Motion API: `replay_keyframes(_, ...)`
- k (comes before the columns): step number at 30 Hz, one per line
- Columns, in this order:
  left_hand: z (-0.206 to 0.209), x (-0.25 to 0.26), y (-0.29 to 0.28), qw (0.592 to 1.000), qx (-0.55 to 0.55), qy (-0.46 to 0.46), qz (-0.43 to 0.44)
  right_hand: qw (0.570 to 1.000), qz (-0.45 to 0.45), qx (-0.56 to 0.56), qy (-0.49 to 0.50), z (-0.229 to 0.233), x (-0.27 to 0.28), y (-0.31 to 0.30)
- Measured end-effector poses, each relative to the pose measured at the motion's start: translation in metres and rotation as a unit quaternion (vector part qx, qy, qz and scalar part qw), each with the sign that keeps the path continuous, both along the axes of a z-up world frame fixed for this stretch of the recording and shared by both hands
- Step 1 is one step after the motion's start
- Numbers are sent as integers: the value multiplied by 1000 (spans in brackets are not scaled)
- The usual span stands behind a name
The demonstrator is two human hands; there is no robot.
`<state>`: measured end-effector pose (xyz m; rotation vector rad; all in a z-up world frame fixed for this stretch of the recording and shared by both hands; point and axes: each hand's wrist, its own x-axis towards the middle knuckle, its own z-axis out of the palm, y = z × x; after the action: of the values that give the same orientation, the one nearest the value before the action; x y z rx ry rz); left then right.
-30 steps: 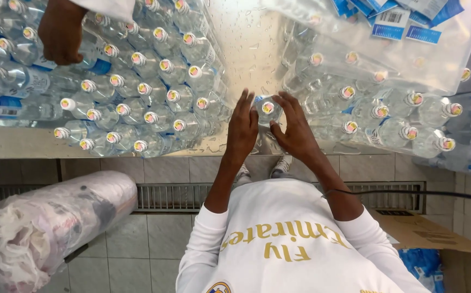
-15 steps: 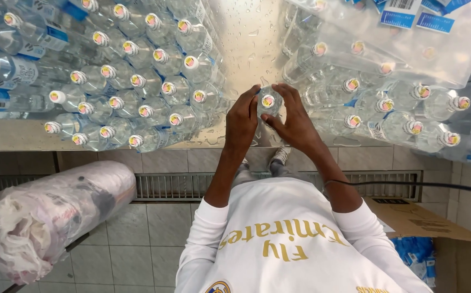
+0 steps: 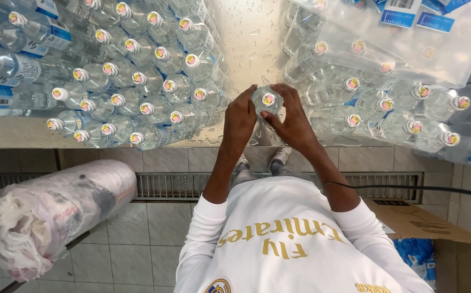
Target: The person stands at a stainless steel table and applies blue labels to the necks of clear plastic water bottles. They pick up a bottle, wrap a label around it, and place it back on the table among other bottles.
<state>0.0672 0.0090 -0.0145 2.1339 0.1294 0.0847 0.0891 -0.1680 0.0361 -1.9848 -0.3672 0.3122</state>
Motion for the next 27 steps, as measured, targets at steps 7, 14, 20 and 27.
replay_keyframes(7, 22, -7, -5, 994, -105, 12, -4, 999, -19, 10, -28, -12, -7, -11)
replay_keyframes(14, 15, -8, -4, 986, -164, 30, -7, 955, -13, -103, -278, -22, -18, -19)
replay_keyframes(20, 12, -8, -6, 978, -206, 25, -3, 943, 39, -101, -316, -23, -17, -25)
replay_keyframes(27, -2, -10, 2, 979, -202, -10, 10, 952, 24, -70, -298, -53, -20, -29)
